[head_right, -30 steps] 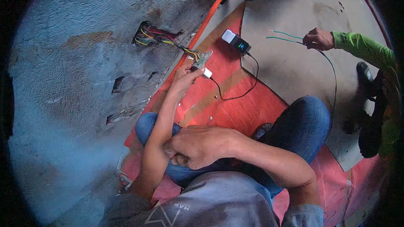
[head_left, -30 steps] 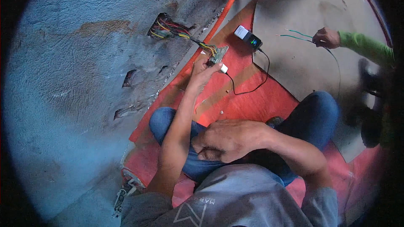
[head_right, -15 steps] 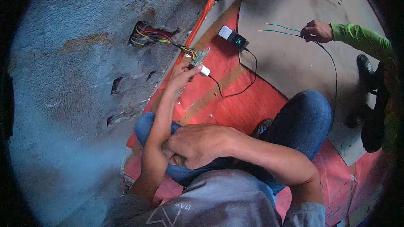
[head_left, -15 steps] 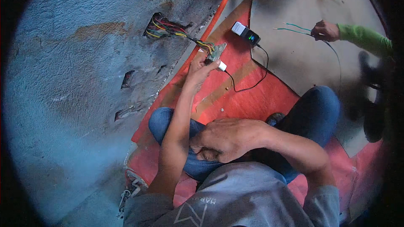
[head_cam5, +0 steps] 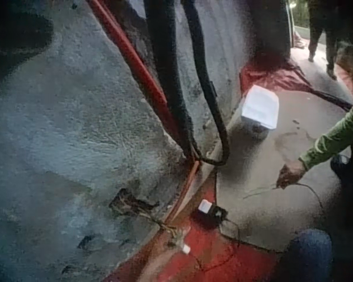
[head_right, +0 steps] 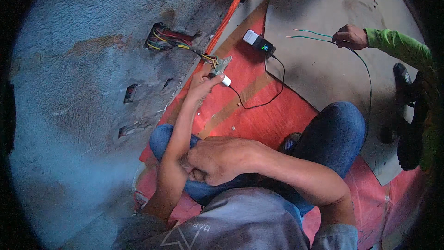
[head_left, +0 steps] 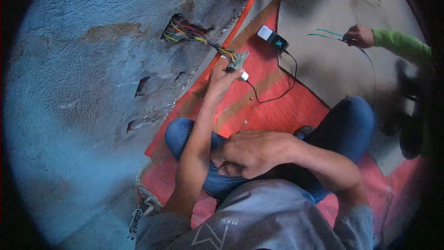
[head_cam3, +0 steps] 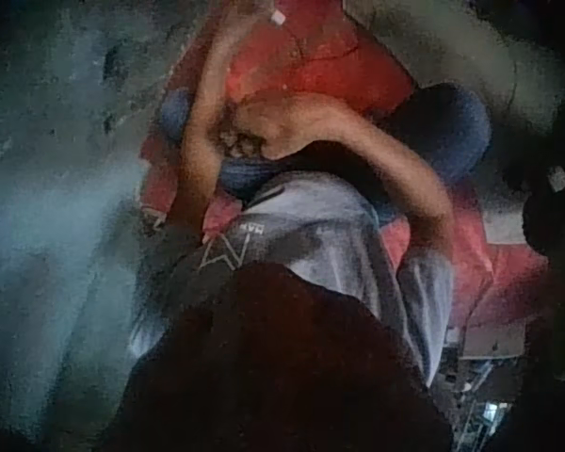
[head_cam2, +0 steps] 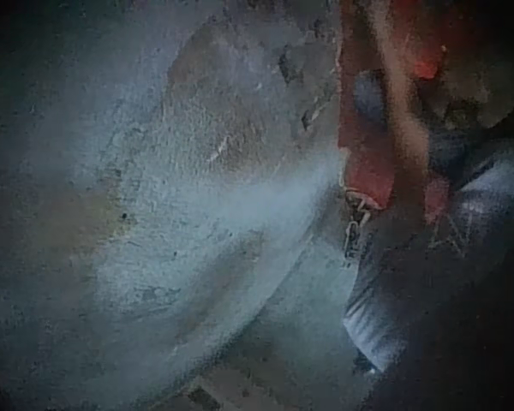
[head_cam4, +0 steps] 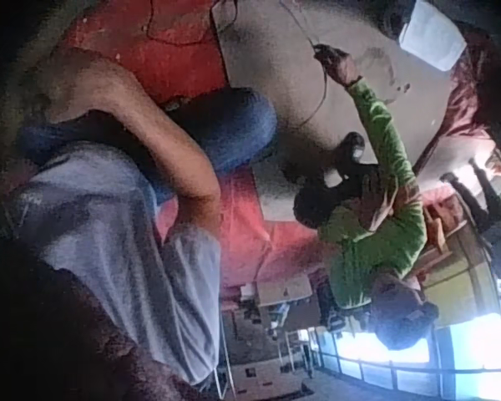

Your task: The person wires an electrical outlet by hand while sitting on the floor, connecting wires to the back of the receptacle and tucking the assembly into a wall box.

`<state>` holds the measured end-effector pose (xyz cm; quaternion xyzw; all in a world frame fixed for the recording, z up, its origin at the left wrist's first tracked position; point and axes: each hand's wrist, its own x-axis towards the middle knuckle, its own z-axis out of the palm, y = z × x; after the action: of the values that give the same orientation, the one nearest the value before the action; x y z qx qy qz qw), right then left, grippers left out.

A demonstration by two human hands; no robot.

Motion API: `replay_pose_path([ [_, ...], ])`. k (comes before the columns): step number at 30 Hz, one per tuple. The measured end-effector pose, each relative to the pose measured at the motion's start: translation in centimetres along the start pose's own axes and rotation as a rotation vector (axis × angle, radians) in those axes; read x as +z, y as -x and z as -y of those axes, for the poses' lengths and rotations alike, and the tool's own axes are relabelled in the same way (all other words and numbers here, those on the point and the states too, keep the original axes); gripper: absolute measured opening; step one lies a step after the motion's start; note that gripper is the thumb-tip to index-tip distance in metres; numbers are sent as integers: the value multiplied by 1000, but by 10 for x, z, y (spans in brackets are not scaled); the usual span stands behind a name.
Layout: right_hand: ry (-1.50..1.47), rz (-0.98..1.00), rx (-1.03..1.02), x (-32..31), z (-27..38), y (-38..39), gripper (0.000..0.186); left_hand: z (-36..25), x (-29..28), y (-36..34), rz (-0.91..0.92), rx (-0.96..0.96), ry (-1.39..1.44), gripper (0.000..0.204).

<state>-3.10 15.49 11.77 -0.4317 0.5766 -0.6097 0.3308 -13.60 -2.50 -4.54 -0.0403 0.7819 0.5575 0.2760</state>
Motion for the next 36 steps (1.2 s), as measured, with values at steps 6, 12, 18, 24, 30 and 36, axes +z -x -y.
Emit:
replay_pose_path([
  [6,7,49,69,-1,1,-2,20,6,-7,-2,21,63,-24,36],
  [12,13,35,81,-1,1,-2,18,9,-5,-4,38,54,55,43],
  [18,52,62,76,-1,-4,-4,20,12,-4,-6,8,61,-5,40],
  [24,42,2,54,-2,-1,0,19,9,-3,-5,1,19,-20,32],
  [30,15,21,78,2,-6,0,19,7,-3,-5,25,-41,-72,35],
  [36,62,14,89,-1,-3,1,22,7,-3,-5,0,23,-56,35],
])
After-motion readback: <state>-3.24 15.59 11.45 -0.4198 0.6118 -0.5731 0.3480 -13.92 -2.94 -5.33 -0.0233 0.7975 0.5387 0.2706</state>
